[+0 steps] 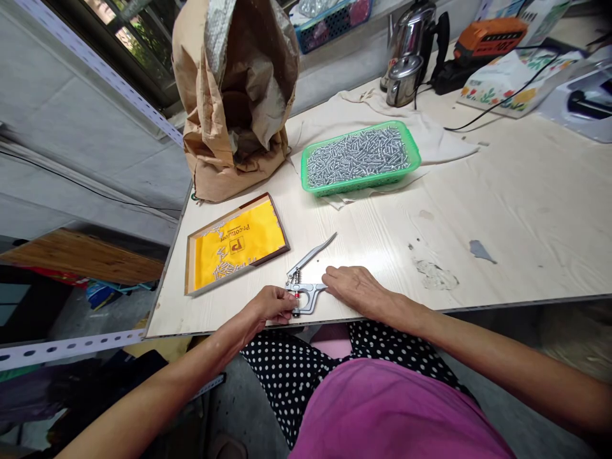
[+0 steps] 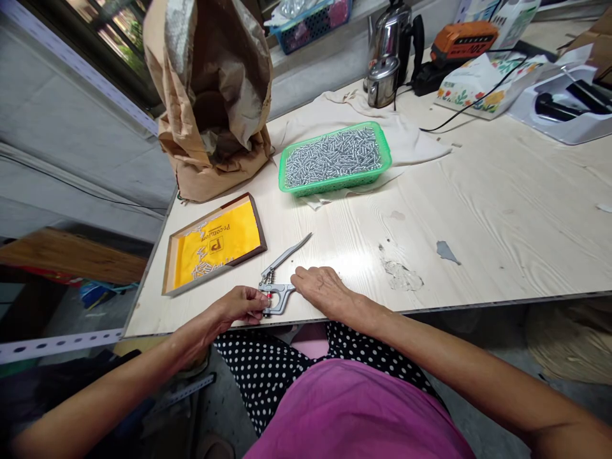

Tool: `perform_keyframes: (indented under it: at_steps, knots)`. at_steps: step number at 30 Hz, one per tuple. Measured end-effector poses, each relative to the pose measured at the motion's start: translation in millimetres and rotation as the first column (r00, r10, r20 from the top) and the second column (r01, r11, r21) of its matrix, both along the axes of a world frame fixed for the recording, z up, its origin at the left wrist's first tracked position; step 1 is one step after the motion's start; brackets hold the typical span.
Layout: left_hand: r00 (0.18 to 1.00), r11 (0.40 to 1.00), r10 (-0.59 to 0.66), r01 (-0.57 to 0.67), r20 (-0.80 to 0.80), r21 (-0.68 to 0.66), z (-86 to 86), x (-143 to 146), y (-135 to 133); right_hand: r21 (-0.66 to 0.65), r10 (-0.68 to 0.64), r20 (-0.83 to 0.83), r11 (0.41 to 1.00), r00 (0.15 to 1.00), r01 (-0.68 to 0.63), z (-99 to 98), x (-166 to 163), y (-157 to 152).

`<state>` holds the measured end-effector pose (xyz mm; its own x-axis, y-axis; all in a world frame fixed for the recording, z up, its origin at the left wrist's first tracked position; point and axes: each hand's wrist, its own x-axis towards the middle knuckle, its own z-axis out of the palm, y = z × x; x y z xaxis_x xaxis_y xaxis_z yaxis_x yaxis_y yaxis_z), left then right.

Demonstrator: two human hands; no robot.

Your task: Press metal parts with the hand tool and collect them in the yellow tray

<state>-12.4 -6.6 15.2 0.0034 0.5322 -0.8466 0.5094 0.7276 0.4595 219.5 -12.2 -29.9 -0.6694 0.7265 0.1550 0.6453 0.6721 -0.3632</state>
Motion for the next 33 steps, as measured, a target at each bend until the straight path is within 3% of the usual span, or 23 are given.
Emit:
perform_keyframes:
  at_steps: [4, 8, 13, 20, 27, 31, 33]
  knots:
    - [0.999, 1.0, 0.008, -0.009, 0.044, 0.03, -1.8, -2, -7, -0.102, 0.016, 0.008, 0.995, 1.0, -0.015, 12.6, 7, 4]
    - [0.996, 0.996, 0.048, -0.053, 0.069, 0.071, -1.8, -2, -15, -0.021, -0.022, 0.019, 1.0, 1.0, 0.023, 17.5, 12, 23]
    - [0.999, 0.989, 0.044, -0.046, 0.014, 0.14, 2.2, 6, -21, 0.011, 0.025, 0.107, 1.0, 0.994, -0.026, 15.1, 7, 40]
    - [0.997, 0.984, 0.054, -0.044, -0.057, 0.171, 13.6, 16, -27, 0.017, 0.025, 0.123, 0.999, 0.992, -0.028, 25.3, 4, 34]
    - [0.998, 0.981, 0.028, -0.017, -0.056, 0.194, 5.9, 9, -25, 0.005, 0.05, 0.093, 0.999, 0.994, -0.051, 33.8, 4, 27]
    - [0.987, 0.967, -0.085, 0.114, -0.135, 0.226, 2.3, 1, -30, -0.029, 0.078, 0.083, 0.997, 0.993, -0.076, 37.0, 4, 24]
    - [0.939, 0.887, -0.157, 0.27, -0.307, 0.375, 1.3, -1, -36, -0.031, 0.076, 0.072, 0.997, 0.995, -0.074, 37.6, 4, 22]
